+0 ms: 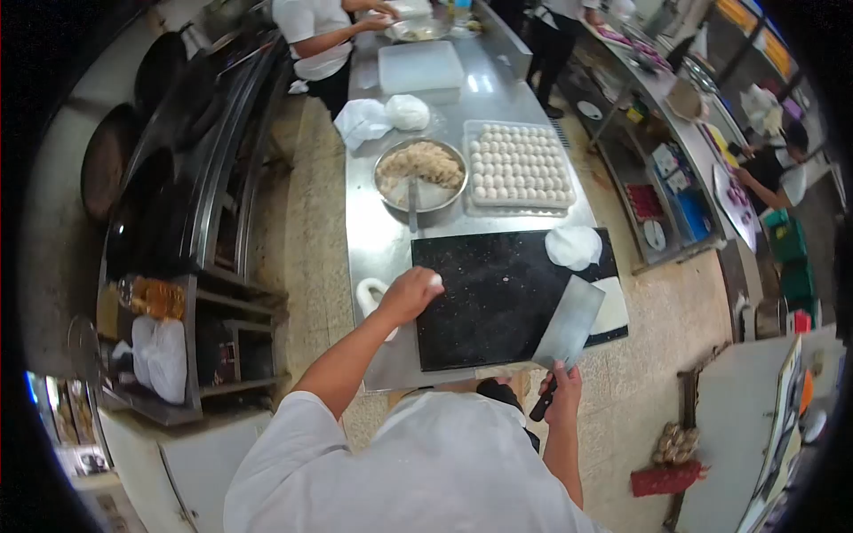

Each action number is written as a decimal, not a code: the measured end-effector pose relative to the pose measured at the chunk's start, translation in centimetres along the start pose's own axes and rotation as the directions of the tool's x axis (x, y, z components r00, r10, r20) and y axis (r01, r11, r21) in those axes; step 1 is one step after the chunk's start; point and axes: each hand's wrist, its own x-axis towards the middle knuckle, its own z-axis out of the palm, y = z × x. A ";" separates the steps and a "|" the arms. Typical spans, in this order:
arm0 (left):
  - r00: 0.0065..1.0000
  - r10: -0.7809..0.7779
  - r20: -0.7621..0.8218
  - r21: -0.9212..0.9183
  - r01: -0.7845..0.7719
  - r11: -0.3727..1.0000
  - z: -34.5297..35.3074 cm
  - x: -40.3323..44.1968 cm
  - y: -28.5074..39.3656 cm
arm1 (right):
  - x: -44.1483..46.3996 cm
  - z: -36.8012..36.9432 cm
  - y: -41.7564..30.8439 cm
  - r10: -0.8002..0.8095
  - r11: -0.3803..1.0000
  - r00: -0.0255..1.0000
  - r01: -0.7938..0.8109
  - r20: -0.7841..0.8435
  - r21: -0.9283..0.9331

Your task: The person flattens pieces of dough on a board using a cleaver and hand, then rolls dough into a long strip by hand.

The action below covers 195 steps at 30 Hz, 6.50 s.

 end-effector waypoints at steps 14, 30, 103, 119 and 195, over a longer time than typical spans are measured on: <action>0.968 0.245 -0.059 0.051 -0.242 0.969 -0.9 9.1 11.3 | -4.4 -3.5 1.0 -0.154 0.988 0.979 0.154 -0.135 -0.010; 0.998 -0.023 -0.052 0.490 0.045 0.871 12.5 5.6 12.7 | 9.2 -10.9 -5.9 -0.137 0.990 0.979 0.140 0.153 -0.011; 0.852 0.359 0.380 0.452 -0.510 0.732 13.3 2.3 14.1 | -7.3 -13.4 -4.8 -0.264 0.821 0.954 0.298 0.139 -0.487; 0.795 0.411 0.445 0.184 -0.531 0.827 13.6 7.2 16.1 | 2.2 -5.8 0.3 0.068 0.787 0.987 0.038 0.147 -0.616; 0.350 0.688 0.636 -0.124 -0.833 0.539 15.5 9.5 15.6 | 1.4 -3.3 2.9 -0.070 0.532 0.958 0.271 0.277 -0.802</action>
